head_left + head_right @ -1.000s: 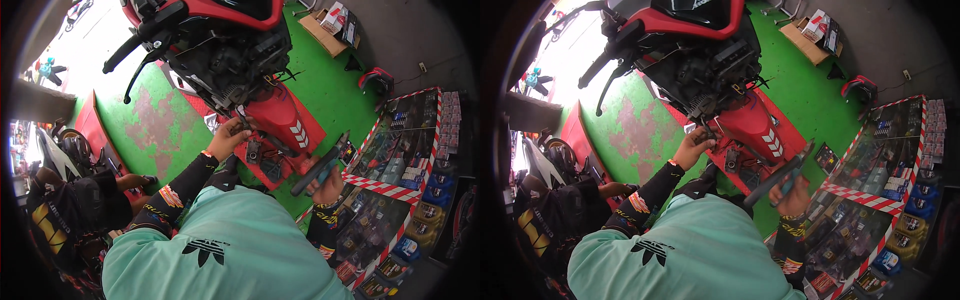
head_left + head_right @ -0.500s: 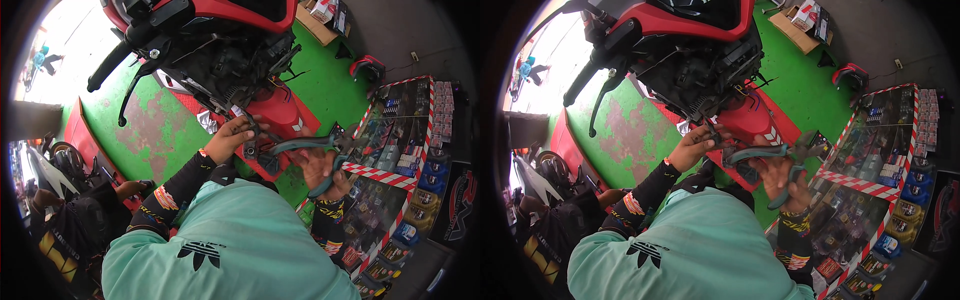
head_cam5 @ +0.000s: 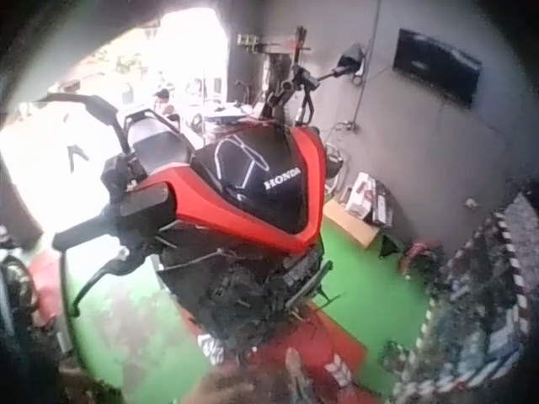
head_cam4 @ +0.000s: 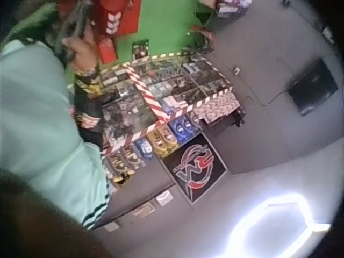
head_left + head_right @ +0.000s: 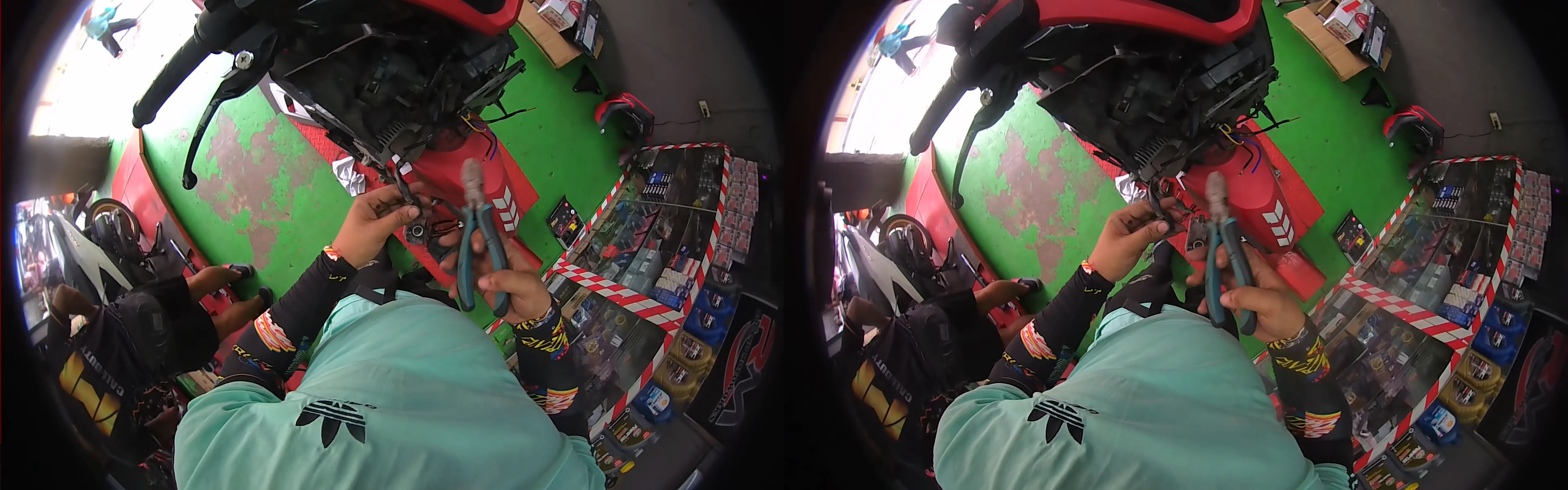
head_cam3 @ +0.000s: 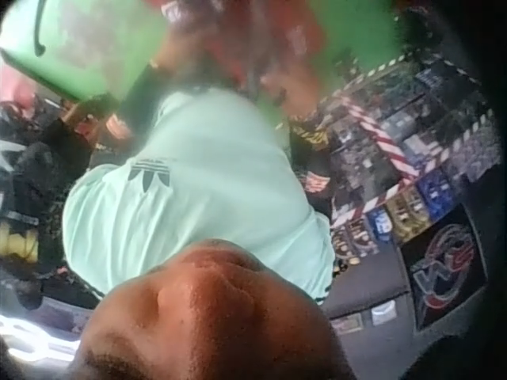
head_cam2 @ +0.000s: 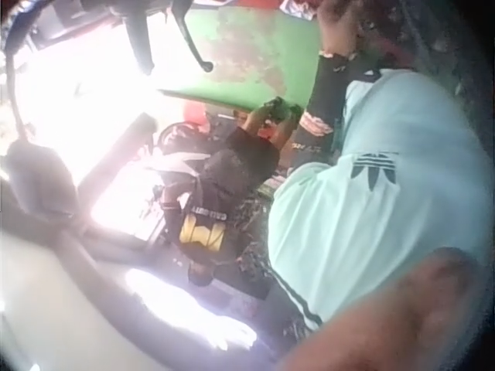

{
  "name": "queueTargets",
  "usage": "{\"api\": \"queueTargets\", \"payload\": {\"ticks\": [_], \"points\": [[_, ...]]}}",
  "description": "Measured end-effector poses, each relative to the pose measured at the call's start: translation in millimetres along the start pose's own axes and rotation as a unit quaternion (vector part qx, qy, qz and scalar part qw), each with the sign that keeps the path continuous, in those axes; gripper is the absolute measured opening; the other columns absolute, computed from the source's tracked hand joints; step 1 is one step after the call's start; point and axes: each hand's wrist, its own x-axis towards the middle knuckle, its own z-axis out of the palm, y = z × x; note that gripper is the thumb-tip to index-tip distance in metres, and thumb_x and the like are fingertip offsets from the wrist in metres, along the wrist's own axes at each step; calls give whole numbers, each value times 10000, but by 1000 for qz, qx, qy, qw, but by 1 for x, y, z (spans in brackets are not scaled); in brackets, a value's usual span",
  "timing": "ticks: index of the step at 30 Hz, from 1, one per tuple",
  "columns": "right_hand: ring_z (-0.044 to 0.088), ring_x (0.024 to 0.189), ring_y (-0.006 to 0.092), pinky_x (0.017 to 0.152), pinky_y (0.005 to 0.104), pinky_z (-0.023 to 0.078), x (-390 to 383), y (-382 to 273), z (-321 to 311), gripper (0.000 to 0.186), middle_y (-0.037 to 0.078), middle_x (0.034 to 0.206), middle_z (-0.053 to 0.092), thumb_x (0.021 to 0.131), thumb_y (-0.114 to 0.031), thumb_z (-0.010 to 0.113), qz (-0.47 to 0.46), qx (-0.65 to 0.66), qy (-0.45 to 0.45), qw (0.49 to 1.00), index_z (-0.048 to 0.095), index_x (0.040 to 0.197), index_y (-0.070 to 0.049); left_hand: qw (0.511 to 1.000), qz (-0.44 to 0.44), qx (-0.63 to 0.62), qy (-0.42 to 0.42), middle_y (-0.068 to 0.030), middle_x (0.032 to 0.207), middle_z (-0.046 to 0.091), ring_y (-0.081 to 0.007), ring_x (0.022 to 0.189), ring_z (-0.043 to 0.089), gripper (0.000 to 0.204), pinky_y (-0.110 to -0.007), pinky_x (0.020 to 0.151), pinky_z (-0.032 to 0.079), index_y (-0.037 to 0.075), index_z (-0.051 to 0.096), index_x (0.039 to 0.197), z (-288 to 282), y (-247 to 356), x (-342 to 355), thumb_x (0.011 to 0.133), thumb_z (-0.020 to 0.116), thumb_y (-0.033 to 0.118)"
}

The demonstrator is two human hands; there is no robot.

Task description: The recorder is repairing and soldering electrical wiring on a motorcycle.

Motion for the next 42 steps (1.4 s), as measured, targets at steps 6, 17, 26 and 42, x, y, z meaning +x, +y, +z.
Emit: {"api": "queueTargets", "payload": {"ticks": [6,17,26,42], "points": [[484,1371,347,998,463,534,1,-20,-1,633,213,1517,398,747,49,477,154,-15,-50,987,439,1375,-22,994,-21,96,-54,-145,1333,630,-139,1153,611,338,-303,1025,470,-63,632,1251,-4,12,6,958,671,101],[542,1319,348,972,441,551,0,-47,-13,728,212,1491,454,772,-14,524,261,-65,-39,962,374,1484,-20,981,32,153,-113,-71,1098,658,-117,996,612,535,-290,867,488,-31,608,1341,-12,11,24,867,784,143],[584,1270,327,954,430,566,11,-60,-14,726,202,1458,486,746,-45,545,311,-123,-34,942,398,1457,-13,978,7,171,-121,-47,1062,631,-119,962,596,563,-289,859,477,-36,637,1305,-19,16,23,807,826,147],[580,1272,357,969,440,558,8,-60,0,698,235,1477,460,734,-48,553,314,-87,-27,945,434,1420,4,987,13,142,-78,86,860,505,-10,740,410,641,-228,622,322,31,687,1258,-17,4,18,677,928,151]]}}
